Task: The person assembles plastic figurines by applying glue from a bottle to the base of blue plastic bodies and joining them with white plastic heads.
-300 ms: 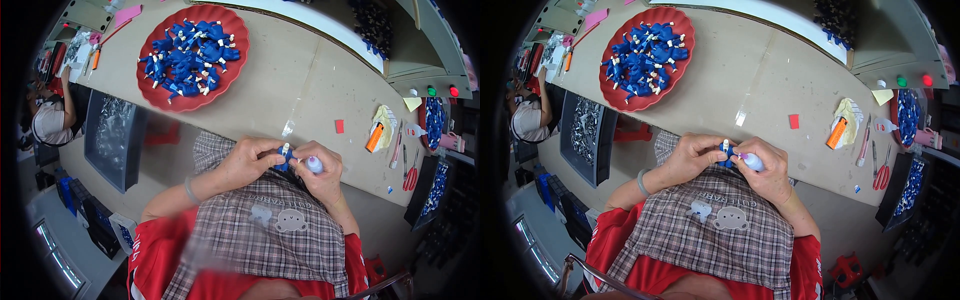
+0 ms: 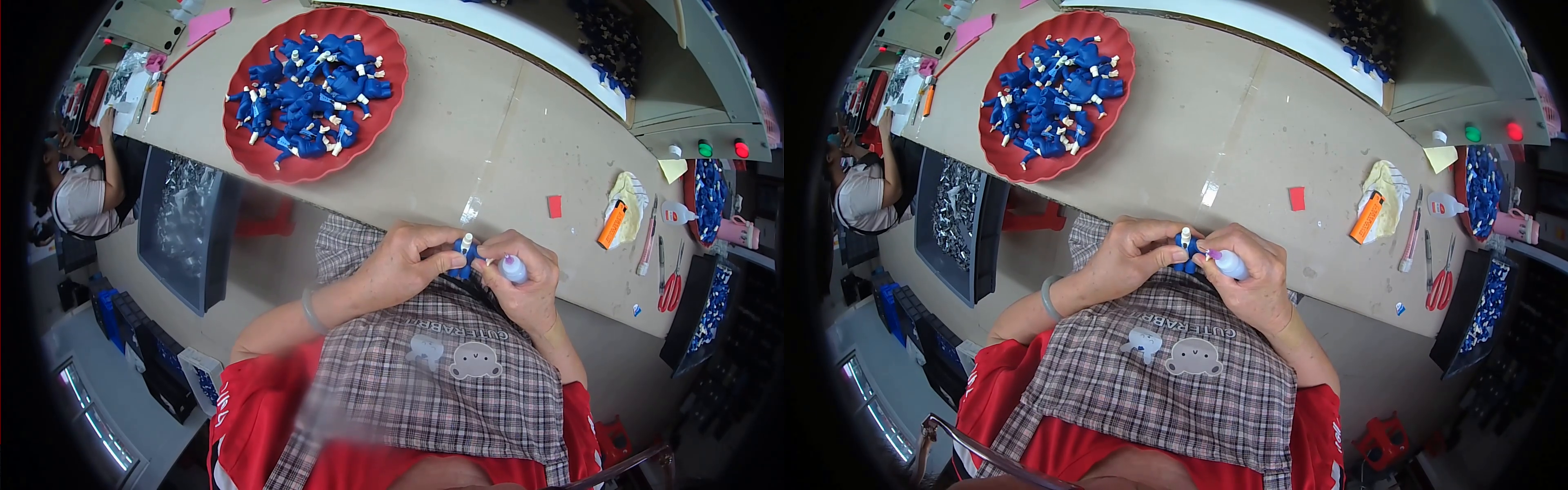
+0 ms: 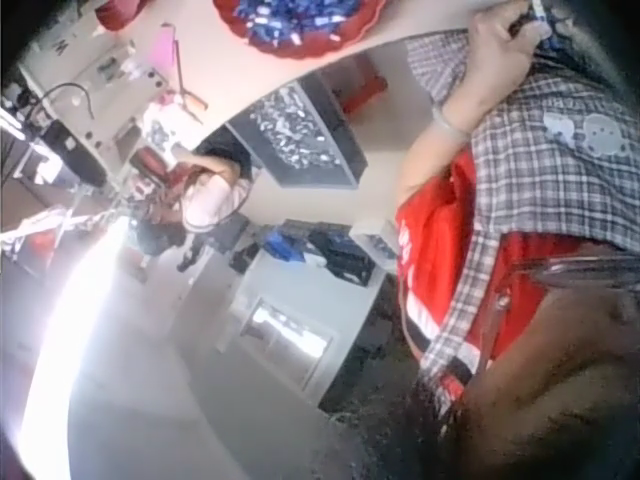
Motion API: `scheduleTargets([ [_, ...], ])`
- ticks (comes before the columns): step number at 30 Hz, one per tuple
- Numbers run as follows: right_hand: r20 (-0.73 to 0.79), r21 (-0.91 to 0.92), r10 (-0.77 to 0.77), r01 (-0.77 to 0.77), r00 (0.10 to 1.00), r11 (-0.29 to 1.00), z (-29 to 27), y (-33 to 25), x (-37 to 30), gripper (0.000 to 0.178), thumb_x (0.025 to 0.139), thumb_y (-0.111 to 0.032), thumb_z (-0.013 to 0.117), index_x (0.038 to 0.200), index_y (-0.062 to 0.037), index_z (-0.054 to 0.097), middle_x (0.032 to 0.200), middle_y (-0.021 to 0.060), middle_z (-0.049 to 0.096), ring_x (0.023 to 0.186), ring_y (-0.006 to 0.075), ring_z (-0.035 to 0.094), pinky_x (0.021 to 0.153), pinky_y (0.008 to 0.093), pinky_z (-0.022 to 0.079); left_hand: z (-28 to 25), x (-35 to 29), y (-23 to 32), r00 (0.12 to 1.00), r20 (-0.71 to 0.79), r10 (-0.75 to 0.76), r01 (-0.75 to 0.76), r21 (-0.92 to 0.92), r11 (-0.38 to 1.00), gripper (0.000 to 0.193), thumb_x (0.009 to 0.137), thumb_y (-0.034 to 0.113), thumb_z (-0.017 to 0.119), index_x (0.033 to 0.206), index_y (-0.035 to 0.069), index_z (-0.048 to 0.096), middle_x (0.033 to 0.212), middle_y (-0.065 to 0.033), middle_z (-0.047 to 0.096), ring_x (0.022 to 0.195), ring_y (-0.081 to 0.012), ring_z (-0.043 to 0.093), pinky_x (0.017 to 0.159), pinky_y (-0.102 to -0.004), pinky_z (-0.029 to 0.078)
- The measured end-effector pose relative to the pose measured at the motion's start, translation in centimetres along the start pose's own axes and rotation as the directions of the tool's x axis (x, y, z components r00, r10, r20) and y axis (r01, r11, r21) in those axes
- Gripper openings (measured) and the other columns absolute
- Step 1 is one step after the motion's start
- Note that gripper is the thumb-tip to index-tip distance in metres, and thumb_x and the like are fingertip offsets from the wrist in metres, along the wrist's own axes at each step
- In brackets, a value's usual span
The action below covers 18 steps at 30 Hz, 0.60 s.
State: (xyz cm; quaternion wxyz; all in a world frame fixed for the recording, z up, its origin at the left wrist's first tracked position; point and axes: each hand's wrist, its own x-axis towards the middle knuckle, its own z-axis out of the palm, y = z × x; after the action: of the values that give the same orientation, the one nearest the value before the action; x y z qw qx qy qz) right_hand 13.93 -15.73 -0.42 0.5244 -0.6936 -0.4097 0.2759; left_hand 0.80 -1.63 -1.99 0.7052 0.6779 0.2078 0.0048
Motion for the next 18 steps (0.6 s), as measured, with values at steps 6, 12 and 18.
scheduleTargets([
  [6,-0.001,0.002,-0.005,0.005,1.0,1.0,0.01,0.0,0.0,0.014,0.072,0.003,0.072,0.081,-0.0004,0.062,0.078,0.0101,0.066,0.069,0.019,0.066,0.061,0.0277,0.051,0.22,0.04,-0.32,0.997,-0.032,0.075,-0.076,-0.055,0.996,0.024,0.086,0.007,0.064,0.108,-0.003,0.063,0.079,-0.007,0.067,0.069,-0.0053,0.054,0.061,-0.0229,0.046],
  [12,-0.005,0.002,0.006,-0.006,1.0,1.0,0.01,0.12,-0.04,0.015,0.072,0.003,0.072,0.081,-0.0007,0.062,0.078,0.0097,0.066,0.069,0.019,0.066,0.061,0.0278,0.051,0.21,0.11,-0.33,0.998,-0.03,0.058,-0.059,-0.035,0.998,0.024,0.085,0.007,0.064,0.108,-0.003,0.063,0.078,-0.0062,0.066,0.068,-0.005,0.053,0.059,-0.0228,0.045],
  [18,-0.017,-0.019,0.024,-0.024,1.0,1.0,0.13,0.08,0.03,0.015,0.072,0.002,0.073,0.08,-0.0009,0.06,0.077,0.0094,0.066,0.068,0.019,0.065,0.061,0.0276,0.051,-0.02,0.18,-0.34,1.0,0.0,0.024,-0.024,-0.035,0.999,0.024,0.087,0.006,0.062,0.109,-0.004,0.063,0.082,-0.0054,0.066,0.071,-0.0051,0.055,0.062,-0.0222,0.047],
])
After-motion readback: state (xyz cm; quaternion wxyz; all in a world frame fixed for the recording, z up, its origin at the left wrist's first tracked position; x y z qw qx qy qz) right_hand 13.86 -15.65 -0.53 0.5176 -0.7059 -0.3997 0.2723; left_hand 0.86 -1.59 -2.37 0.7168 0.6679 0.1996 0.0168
